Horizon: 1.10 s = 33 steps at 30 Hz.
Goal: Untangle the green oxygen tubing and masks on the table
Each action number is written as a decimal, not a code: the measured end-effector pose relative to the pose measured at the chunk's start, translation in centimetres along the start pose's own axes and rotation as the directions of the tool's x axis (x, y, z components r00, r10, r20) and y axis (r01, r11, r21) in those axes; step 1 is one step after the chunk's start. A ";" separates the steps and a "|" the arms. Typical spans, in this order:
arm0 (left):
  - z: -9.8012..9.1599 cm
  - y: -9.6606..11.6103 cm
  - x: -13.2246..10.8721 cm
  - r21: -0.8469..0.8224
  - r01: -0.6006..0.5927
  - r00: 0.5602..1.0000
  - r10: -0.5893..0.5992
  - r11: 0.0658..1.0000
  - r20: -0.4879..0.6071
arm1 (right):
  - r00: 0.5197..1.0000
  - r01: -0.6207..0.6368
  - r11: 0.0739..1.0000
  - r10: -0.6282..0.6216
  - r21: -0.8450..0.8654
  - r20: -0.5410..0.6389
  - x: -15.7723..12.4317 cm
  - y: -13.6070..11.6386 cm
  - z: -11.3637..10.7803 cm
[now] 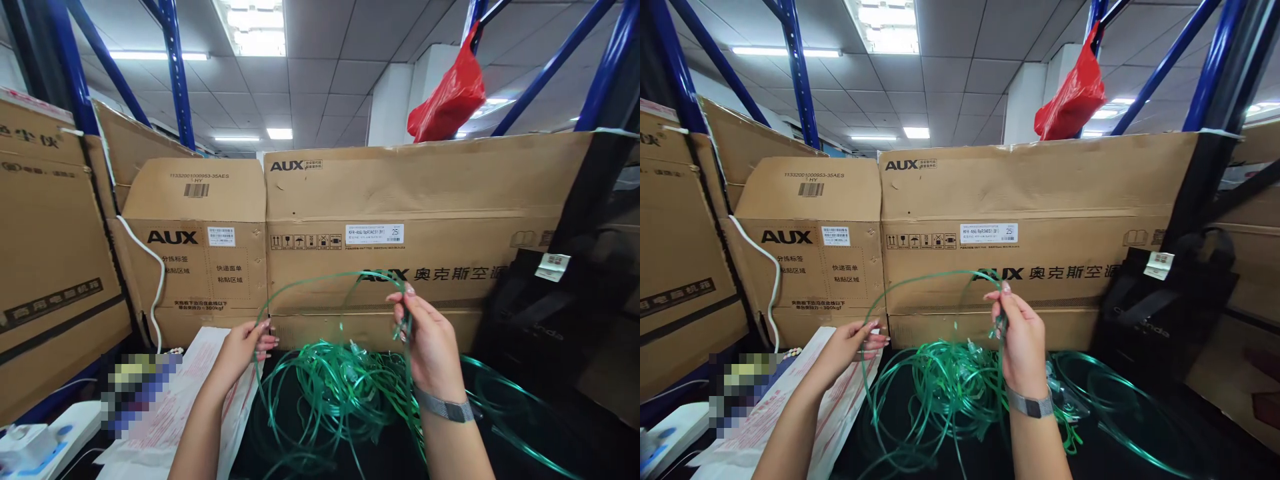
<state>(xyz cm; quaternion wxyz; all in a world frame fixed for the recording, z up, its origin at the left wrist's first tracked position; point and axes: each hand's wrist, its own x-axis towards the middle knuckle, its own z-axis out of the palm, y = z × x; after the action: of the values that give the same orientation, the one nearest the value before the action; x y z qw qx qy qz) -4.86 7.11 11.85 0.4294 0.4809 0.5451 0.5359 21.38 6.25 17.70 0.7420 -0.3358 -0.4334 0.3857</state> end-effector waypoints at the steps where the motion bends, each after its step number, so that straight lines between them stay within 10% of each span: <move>1: 0.0 0.6 -0.3 -0.056 -0.018 0.999 0.016 0.998 -0.032 | 0.998 0.006 0.995 0.000 -0.096 0.063 0.0 0.3 0.3; 7: 0.2 2.9 -2.0 -0.311 -0.168 0.983 0.134 0.936 -0.127 | 0.845 0.252 0.660 0.207 -0.708 0.494 0.0 3.4 1.5; 14: 0.8 3.5 -2.7 -0.691 -0.206 0.975 0.205 0.693 -0.086 | 0.827 0.329 0.502 0.256 -0.800 0.501 -0.4 5.3 1.1; 18: 1.3 4.2 -3.5 -0.732 -0.221 0.963 0.263 0.644 -0.060 | 0.818 0.372 0.655 0.104 -0.658 0.566 -1.2 4.3 1.7; 23: 2.2 5.2 -5.3 -0.671 -0.190 0.941 0.328 0.717 0.085 | 0.608 0.250 0.925 0.080 -0.286 0.790 -3.5 3.4 3.6; 33: 4.5 5.4 -6.3 -0.857 -0.099 0.973 0.232 0.506 0.024 | 0.477 0.612 0.627 0.195 -0.483 0.857 -5.8 4.9 5.4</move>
<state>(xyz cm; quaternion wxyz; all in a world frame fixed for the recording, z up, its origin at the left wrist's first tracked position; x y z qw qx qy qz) 1.00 1.44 16.66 0.5917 0.2949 0.1350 0.7381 13.23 4.41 13.54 0.2630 -0.3077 -0.8971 0.1771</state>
